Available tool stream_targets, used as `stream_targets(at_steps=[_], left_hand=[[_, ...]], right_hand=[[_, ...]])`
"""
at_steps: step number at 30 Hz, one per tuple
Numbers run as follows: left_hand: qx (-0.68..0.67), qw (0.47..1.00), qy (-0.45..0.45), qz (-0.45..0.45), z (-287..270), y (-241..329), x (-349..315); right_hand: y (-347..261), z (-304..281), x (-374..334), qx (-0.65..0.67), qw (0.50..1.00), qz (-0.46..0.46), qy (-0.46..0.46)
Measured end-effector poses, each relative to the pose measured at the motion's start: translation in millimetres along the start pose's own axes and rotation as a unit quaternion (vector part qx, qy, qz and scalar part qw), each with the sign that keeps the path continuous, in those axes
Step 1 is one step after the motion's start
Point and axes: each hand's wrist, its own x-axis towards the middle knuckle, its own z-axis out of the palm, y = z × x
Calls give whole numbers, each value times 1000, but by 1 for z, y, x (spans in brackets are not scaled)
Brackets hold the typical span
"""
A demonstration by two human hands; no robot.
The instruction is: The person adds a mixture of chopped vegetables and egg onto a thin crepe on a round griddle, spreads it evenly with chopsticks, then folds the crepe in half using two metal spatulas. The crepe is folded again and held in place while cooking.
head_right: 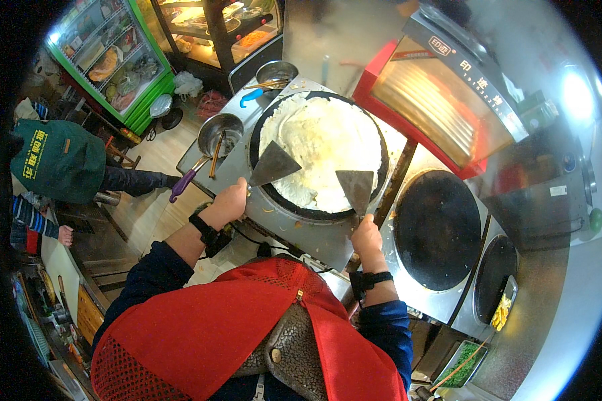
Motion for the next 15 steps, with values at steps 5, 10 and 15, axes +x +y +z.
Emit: stream_targets(at_steps=[5, 10, 15], left_hand=[[-4, 1000, 6, 5, 2, -1, 0], [-10, 1000, 19, 12, 5, -3, 1], [-8, 998, 50, 30, 5, -2, -5]], right_hand=[[4, 5, 3, 2, 1000, -6, 2], [2, 3, 1, -3, 1000, -8, 10], [-2, -6, -8, 6, 1000, -10, 26]])
